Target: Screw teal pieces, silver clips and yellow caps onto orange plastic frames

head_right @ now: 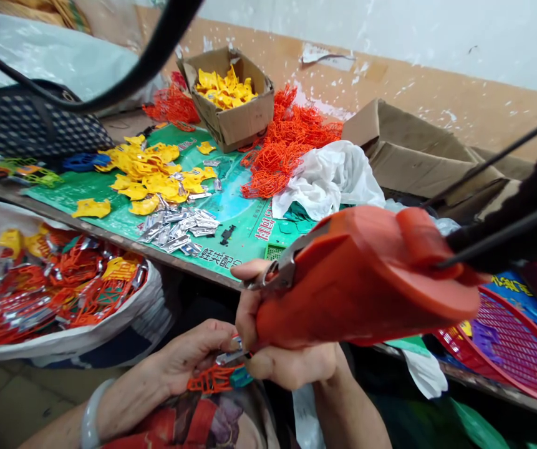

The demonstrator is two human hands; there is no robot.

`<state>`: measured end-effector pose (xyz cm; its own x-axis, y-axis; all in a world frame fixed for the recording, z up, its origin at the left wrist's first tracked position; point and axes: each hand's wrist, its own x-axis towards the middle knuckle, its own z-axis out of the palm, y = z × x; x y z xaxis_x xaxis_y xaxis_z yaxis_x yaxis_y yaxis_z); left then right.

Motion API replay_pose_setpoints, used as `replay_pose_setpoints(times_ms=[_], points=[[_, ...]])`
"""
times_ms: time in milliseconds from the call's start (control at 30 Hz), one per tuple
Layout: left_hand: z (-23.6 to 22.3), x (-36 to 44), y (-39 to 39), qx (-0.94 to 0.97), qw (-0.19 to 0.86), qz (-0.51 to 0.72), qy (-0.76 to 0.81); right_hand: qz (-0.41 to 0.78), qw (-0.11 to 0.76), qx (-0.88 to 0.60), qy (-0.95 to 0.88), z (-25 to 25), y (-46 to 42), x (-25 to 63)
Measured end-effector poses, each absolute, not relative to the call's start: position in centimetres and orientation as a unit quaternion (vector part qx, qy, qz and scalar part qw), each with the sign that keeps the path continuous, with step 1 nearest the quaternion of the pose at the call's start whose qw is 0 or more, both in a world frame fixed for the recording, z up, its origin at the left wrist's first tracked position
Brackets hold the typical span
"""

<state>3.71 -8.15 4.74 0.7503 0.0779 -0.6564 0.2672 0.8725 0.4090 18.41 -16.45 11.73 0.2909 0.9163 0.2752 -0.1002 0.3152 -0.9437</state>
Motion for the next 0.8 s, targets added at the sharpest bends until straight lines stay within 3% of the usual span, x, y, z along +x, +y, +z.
replay_pose_setpoints(times_ms=[233,800], points=[[3.9,3.6,-8.3,0.258,0.905,-0.06,0.333,0.404,0.663,-0.341,-0.53,11.3,-16.1,19.0],[3.5,3.8,-8.3,0.169,0.911,-0.124,0.354,0.419,0.673,-0.341,-0.506,11.2,-16.4,18.7]])
